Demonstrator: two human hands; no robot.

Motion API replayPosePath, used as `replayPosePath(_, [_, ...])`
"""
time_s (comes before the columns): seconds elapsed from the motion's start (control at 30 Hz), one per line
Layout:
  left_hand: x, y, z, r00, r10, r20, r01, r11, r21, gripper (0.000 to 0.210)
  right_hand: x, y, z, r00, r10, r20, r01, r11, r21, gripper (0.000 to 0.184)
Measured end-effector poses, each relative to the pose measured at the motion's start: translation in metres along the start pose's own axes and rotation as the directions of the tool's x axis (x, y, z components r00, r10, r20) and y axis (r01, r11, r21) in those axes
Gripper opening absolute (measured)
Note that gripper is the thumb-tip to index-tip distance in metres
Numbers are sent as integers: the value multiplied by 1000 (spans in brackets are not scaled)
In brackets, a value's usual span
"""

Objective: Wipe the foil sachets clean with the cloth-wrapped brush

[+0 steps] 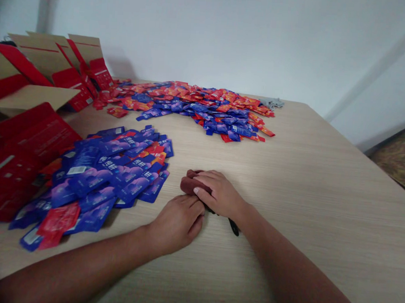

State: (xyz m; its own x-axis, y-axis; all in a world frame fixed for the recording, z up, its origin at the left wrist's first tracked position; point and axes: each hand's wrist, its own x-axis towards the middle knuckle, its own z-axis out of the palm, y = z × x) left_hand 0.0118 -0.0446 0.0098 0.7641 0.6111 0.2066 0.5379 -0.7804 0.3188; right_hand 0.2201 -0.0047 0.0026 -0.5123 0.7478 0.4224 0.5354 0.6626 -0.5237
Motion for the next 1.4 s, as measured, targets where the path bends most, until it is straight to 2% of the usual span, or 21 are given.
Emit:
replayPosePath(0.27, [-1, -2, 2, 1000, 5, -17, -5, 1000, -19, 8, -3, 3, 4, 999, 24, -42, -24, 1000, -12, 38])
replayPosePath(0.5, [-1, -2, 2, 1000, 2, -19, -2, 999, -32, 7, -2, 7, 2, 988, -141, -62, 149, 978, 144, 62])
replayPosePath(0.6, [-2, -2, 1, 1000, 8, -18, -9, 999, -42, 9, -1, 6, 0, 983, -170, -63, 178, 971, 160, 67])
replayPosePath(0.8, [-2, -2, 2, 1000, -17, -14, 16, 999, -32, 8, -3, 8, 7, 995, -67, -76, 76, 990, 120, 64])
replayPosePath(1.4, [-1, 0, 0, 1000, -26, 0, 26, 1000, -17, 7, 0, 6, 8, 994, 38, -102, -39, 999, -2, 55])
